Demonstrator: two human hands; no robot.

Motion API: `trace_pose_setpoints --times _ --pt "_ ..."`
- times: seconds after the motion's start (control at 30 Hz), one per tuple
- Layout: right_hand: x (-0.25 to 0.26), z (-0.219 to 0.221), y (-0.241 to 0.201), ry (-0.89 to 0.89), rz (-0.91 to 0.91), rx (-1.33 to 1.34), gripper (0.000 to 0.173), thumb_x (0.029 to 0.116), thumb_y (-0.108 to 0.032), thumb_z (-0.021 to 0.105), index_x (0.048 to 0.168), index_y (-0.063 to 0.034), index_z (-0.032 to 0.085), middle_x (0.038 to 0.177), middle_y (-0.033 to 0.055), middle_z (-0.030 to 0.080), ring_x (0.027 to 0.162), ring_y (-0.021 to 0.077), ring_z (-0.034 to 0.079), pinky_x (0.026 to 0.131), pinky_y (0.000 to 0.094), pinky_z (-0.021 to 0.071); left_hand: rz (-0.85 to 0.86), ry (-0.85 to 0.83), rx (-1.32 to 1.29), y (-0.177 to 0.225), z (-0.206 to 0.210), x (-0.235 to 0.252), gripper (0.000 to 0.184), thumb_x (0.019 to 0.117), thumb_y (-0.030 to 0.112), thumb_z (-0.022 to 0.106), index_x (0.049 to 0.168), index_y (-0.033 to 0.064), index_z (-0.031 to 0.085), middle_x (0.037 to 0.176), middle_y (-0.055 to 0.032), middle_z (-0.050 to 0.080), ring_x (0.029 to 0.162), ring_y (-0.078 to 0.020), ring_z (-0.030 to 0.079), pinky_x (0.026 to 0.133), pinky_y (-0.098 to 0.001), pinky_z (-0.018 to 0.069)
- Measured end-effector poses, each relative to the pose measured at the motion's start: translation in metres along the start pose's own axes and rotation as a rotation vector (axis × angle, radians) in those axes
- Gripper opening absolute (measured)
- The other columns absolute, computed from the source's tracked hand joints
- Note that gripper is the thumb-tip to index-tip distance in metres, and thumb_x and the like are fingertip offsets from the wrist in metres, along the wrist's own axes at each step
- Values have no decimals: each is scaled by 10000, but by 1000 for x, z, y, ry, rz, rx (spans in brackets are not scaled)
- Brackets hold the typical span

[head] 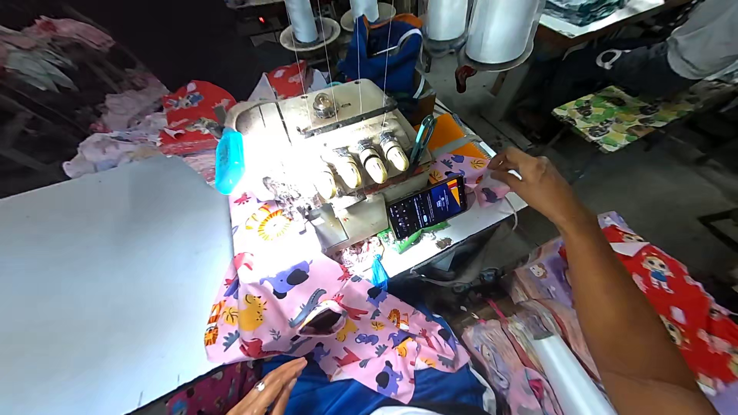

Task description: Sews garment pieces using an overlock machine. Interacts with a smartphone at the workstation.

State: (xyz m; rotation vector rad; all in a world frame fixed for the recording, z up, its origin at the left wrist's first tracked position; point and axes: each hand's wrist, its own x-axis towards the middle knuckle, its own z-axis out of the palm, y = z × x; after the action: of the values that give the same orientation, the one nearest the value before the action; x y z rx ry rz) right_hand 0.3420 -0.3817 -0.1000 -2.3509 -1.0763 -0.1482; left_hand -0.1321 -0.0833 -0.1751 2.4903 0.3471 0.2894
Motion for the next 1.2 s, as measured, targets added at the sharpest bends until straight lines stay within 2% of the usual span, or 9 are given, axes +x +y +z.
trace_pose_setpoints --times 0.23,0.43,0.53,0.6,0.73,0.87,0.97,1.1,1.2 --pt "31 -12 -5 -44 -66 -65 243 1048 -18 494 1129 -4 723 1113 218 710 1055 403 683 947 614 507 -29 -13 -8 -2 0 -4 274 1049 113 523 1156 -16 740 1153 -148 748 1056 -213 732 977 -317 554" --pt "55 -23 -8 -76 -161 -176 230 998 90 482 1009 33 704 1037 236 678 991 445 668 852 645 519 -39 -28 -3 -6 1 -6 281 1051 124 519 1162 -4 743 1158 -135 749 1053 -209 733 975 -328 557" --pt "70 -32 -15 154 -203 -222 318 1012 68 425 1116 31 724 1175 235 678 1142 417 635 1013 562 477 -36 -11 -7 -7 2 -4 279 1051 129 521 1155 0 746 1151 -134 751 1043 -213 736 965 -331 561" --pt "82 -32 -20 118 -210 -241 273 1036 14 459 1162 35 700 1192 239 651 1126 408 636 985 548 500 -39 -11 -6 -7 2 -4 281 1049 130 522 1158 -1 745 1153 -135 751 1041 -219 737 964 -344 563" --pt "106 -36 -19 -243 -96 -255 236 989 89 523 1082 11 725 1139 252 656 1103 466 625 942 652 480 -32 -13 -4 -8 3 -5 280 1048 125 520 1161 1 744 1155 -131 751 1043 -221 738 964 -349 565" --pt "112 -47 -27 -40 -88 -286 322 982 86 512 1248 13 678 1232 312 647 1193 533 587 1000 720 426 -44 12 -4 -6 2 -8 275 1041 118 527 1150 1 750 1153 -132 752 1042 -240 739 959 -378 571" --pt "101 -55 -54 207 -76 -279 392 1028 32 433 1394 21 571 1344 307 580 1243 499 567 1045 644 432 -39 37 4 -4 1 -10 279 1040 143 529 1149 25 757 1157 -106 755 1047 -206 737 957 -344 568" --pt "61 -63 -84 392 -185 -165 326 1077 -121 446 1294 22 644 1227 282 643 1081 373 648 962 459 504 30 87 -78 4 -5 0 299 1063 206 518 1158 54 757 1157 -72 757 1067 -99 715 967 -234 539" --pt "14 -61 -118 313 -306 3 282 1071 -147 496 1226 -7 687 1148 192 661 1004 222 646 886 360 530 104 123 -309 18 -12 18 327 1086 290 505 1254 111 720 1179 -32 754 1082 -100 714 977 -266 570"
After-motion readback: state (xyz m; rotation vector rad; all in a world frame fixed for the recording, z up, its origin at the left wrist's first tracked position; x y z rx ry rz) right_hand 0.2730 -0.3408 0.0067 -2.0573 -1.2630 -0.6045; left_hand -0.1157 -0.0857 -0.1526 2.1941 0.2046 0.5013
